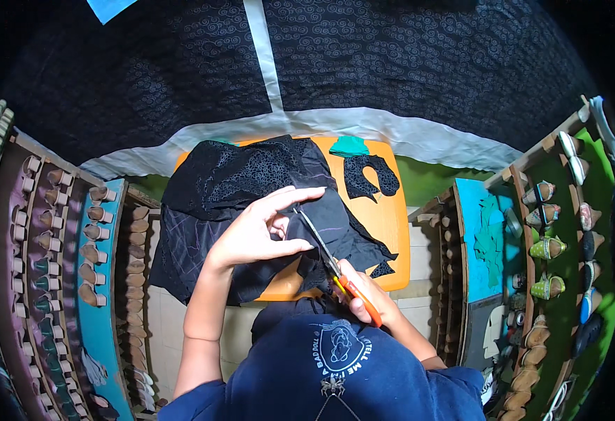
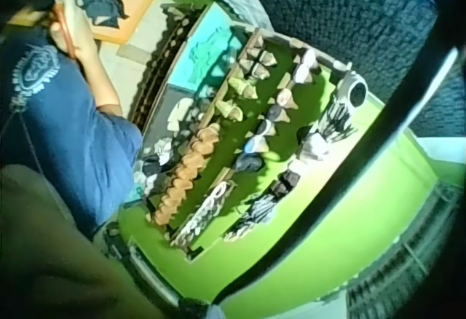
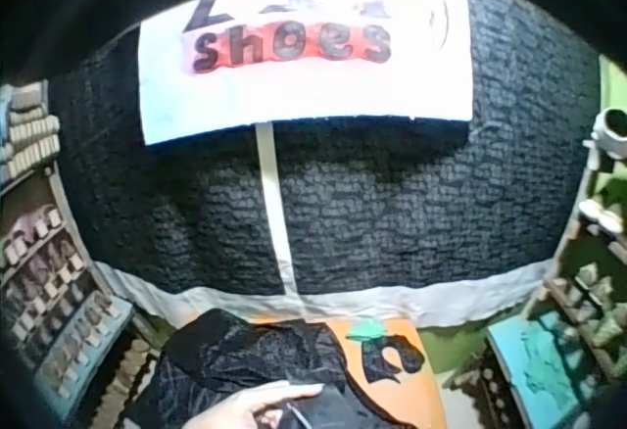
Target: The person uses orange-handled scissors to cut a black patterned fabric laid on a yellow table. They follow purple chalk lines to cut out shapes, occasionally lifting and repositioning the fabric to continue cutting along the marked outlines.
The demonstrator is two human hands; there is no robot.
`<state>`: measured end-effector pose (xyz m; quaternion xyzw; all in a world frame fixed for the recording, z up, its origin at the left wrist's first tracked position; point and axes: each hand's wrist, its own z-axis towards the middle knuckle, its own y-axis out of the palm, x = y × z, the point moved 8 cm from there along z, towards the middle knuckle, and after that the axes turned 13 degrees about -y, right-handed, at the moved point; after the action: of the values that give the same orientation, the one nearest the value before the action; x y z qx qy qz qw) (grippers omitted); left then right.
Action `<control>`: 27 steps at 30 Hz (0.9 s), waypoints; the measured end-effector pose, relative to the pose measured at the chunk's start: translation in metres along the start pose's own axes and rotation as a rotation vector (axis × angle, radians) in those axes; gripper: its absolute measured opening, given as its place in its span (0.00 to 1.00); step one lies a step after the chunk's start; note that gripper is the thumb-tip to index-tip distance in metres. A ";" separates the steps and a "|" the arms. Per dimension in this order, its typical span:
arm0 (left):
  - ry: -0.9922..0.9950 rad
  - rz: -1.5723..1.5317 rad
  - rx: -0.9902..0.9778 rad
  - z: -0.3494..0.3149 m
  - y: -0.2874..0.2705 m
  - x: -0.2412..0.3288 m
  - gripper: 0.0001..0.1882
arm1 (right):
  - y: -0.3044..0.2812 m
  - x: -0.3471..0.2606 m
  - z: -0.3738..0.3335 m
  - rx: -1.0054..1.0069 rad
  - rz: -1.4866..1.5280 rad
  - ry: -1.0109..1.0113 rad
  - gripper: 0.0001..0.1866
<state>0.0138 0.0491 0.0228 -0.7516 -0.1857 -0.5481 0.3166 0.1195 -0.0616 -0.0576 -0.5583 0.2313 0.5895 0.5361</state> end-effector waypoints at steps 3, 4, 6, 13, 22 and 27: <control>0.033 -0.054 0.049 0.000 -0.003 -0.001 0.33 | 0.000 0.000 0.001 -0.025 -0.009 0.019 0.39; 0.027 -0.057 0.052 -0.001 -0.003 -0.001 0.33 | 0.000 0.000 0.001 -0.020 -0.009 0.016 0.39; 0.017 -0.062 0.054 -0.001 -0.003 0.000 0.33 | 0.001 0.002 -0.001 -0.006 -0.010 0.013 0.39; -0.012 -0.047 0.030 -0.001 -0.001 0.001 0.35 | 0.004 0.001 -0.001 0.018 0.030 0.001 0.40; -0.014 -0.028 0.035 -0.003 0.001 0.002 0.35 | 0.005 0.004 -0.002 0.020 0.023 -0.015 0.38; -0.003 -0.065 0.024 -0.002 0.002 0.000 0.36 | 0.007 0.006 -0.005 0.005 0.042 -0.005 0.37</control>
<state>0.0137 0.0463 0.0228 -0.7421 -0.2172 -0.5547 0.3072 0.1165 -0.0655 -0.0665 -0.5505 0.2431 0.6012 0.5258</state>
